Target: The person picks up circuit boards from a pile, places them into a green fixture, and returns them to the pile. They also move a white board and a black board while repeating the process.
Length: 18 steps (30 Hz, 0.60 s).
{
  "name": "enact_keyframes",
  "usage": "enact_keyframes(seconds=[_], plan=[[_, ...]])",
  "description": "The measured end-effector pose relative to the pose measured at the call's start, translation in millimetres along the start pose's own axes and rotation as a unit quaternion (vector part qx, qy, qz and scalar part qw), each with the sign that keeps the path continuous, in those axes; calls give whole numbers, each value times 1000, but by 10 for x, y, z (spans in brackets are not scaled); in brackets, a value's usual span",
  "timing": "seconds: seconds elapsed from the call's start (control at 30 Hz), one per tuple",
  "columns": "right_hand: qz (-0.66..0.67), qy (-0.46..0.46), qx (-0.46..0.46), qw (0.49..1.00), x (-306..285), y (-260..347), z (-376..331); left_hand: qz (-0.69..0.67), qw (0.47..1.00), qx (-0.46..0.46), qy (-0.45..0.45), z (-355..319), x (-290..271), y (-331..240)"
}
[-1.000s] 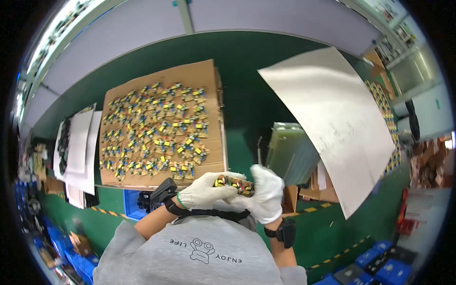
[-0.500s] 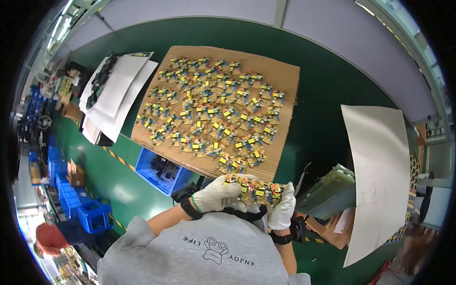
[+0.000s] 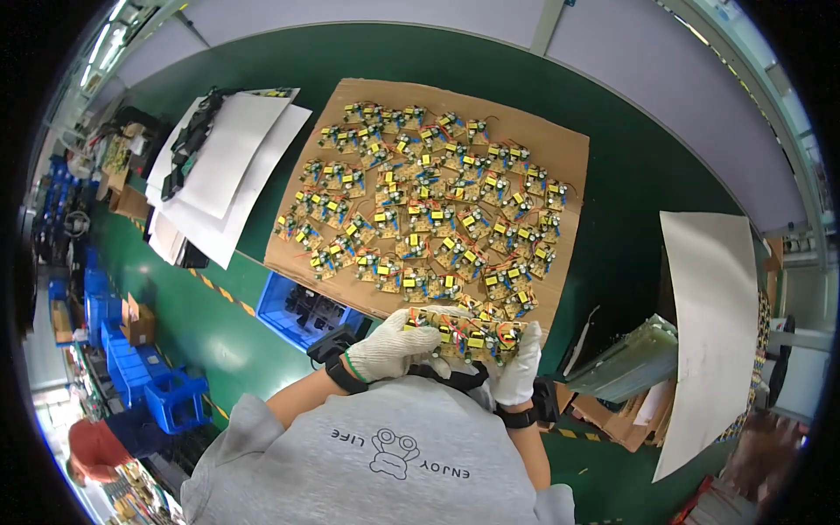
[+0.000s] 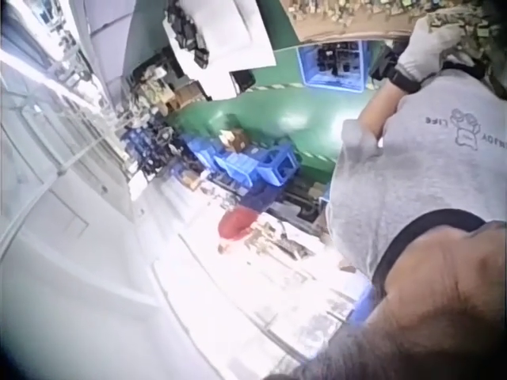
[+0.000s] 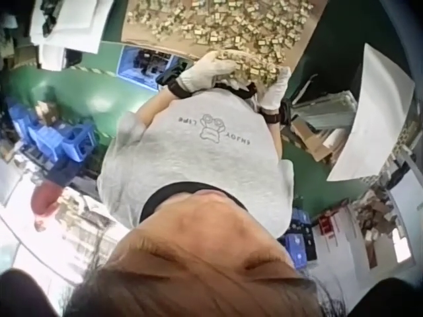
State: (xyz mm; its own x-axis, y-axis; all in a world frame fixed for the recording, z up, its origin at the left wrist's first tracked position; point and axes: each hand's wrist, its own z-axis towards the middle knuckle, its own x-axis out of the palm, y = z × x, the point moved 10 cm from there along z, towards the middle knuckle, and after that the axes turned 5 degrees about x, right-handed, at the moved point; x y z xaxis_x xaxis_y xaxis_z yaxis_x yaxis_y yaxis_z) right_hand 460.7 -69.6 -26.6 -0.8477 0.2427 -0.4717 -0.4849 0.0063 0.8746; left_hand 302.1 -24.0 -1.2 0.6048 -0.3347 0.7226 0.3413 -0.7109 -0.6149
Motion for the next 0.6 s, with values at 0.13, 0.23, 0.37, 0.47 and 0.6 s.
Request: enact_keyframes(seconds=[0.13,0.23,0.37,0.47,0.6], plan=[[159,-5,92,983,111,-74,-40,-14,999,-21,23,-22,-35,-39],[581,48,201,788,390,-121,-186,-34,999,-33,28,18,-21,-53],[-223,-147,-40,963,-3,512,-358,-75,990,-93,71,42,85,12],[134,-217,192,948,-286,4,-454,-80,990,-101,61,63,-2,-19],[-92,-314,218,919,-634,-9,-279,-63,997,-29,23,139,-245,-213]])
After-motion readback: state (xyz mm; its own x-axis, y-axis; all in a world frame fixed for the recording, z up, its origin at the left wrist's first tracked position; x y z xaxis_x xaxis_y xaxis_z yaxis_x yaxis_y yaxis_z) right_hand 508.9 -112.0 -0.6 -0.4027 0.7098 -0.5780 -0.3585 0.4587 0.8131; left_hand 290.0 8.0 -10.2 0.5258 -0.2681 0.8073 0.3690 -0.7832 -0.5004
